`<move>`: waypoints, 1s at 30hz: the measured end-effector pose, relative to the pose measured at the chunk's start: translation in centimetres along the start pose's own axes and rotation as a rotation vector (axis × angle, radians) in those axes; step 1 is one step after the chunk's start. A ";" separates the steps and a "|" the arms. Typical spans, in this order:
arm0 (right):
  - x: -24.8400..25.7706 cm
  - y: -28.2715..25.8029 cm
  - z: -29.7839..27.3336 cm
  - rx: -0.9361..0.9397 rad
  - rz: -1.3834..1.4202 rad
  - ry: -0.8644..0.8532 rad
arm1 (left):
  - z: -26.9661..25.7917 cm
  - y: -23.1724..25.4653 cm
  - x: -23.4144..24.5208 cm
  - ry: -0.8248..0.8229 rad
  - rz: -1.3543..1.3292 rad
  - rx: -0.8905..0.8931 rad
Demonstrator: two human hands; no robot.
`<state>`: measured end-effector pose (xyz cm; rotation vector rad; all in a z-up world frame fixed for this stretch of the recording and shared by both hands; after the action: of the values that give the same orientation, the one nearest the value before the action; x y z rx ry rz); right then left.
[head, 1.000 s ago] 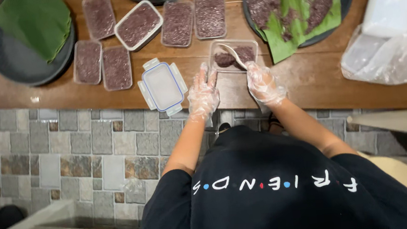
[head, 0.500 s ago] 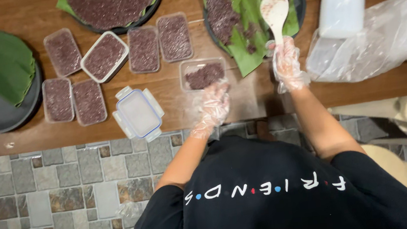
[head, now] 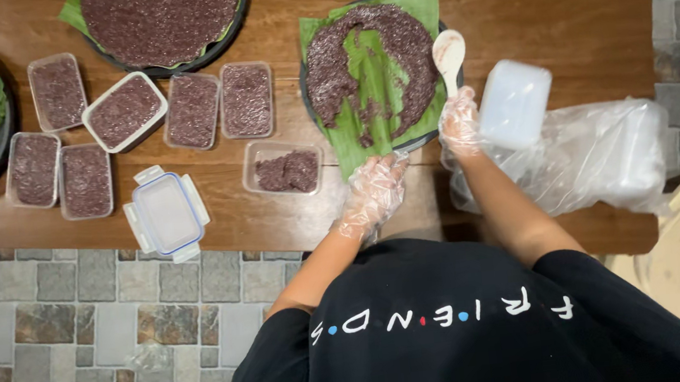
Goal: The person scoops cooked purple rice from a large tray into several small plastic containers using a spoon, wearing plastic gloves.
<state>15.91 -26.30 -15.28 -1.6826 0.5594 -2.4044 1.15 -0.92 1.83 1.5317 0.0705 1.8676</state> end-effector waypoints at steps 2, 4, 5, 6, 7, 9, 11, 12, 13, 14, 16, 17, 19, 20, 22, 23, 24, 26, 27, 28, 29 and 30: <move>-2.4 1.2 -0.6 -0.325 1.261 -0.307 | 0.9 0.2 -1.4 -0.017 0.034 0.020; -3.2 0.5 -0.2 -0.314 1.229 -0.318 | 1.7 0.0 -2.4 -0.031 0.069 0.040; -3.4 0.4 -0.5 -0.303 1.156 -0.319 | 1.6 -0.1 -2.8 -0.089 0.089 0.056; -3.6 0.4 -0.8 -0.300 1.108 -0.322 | 1.4 -0.3 -3.2 -0.148 0.108 0.072; -3.7 0.4 -1.1 -0.295 1.072 -0.325 | 1.2 -0.3 -3.1 -0.148 0.114 0.081; -3.6 0.6 -1.3 -0.284 1.036 -0.327 | 0.8 -0.3 -2.9 -0.143 0.112 0.081; -3.1 0.9 -0.8 -0.280 1.026 -0.327 | 0.5 -0.5 -2.3 -0.074 0.094 0.083; -2.6 1.2 -0.3 -0.282 1.013 -0.326 | 0.2 -0.6 -1.8 -0.002 0.072 0.079; -2.0 1.7 0.3 -0.280 0.993 -0.325 | 0.0 -0.8 -1.6 -0.004 0.076 0.083; -1.2 2.1 1.0 -0.274 0.954 -0.323 | -0.3 -1.1 -1.2 0.025 0.082 0.094; 0.9 1.9 2.7 -0.185 0.672 -0.289 | -0.4 -1.7 -0.5 0.056 0.093 0.102; 2.2 1.8 3.4 -0.088 0.383 -0.262 | -0.6 -2.2 -0.8 -0.013 0.072 0.184; 3.5 1.4 5.0 -0.013 0.182 -0.304 | -1.0 -3.1 -1.0 -0.085 0.047 0.266; 3.9 1.0 5.3 0.066 -0.020 -0.344 | -0.9 -3.3 -0.8 -0.051 0.033 0.234; 5.3 0.5 4.7 0.082 0.117 -0.255 | -1.0 -3.6 -0.7 -0.023 0.014 0.203; 6.2 -0.2 4.9 0.110 0.258 -0.161 | -0.9 -4.2 -0.4 0.012 0.001 0.277; 6.8 -0.8 4.8 0.112 0.257 -0.162 | -0.8 -4.7 -0.2 0.046 -0.012 0.350; 8.0 -1.8 3.9 0.073 0.355 -0.214 | -0.3 -5.9 0.2 0.064 0.055 0.438; 8.7 -2.1 3.1 0.049 0.403 -0.241 | -0.5 -6.5 0.3 0.076 0.123 0.518; 9.1 -2.3 2.3 0.026 0.451 -0.268 | -0.8 -6.5 0.3 0.074 0.121 0.522; 9.3 -2.3 2.0 0.000 0.501 -0.284 | -0.9 -7.0 0.3 0.123 0.041 0.604; 9.3 -2.2 1.7 -0.001 0.500 -0.276 | -1.0 -7.6 0.3 0.172 -0.040 0.686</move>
<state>14.36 -27.72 -5.82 -1.6008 0.8173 -1.7927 3.95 5.35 -1.68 1.7674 0.8914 2.0496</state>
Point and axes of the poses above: each hand's wrist, its own z-axis towards the middle knuckle, its own x-axis out of the back of the hand, y = z × x, the point moved 5 cm from there along z, towards the middle knuckle, and after that the axes turned 2 degrees about -x, right-handed, at the moved point
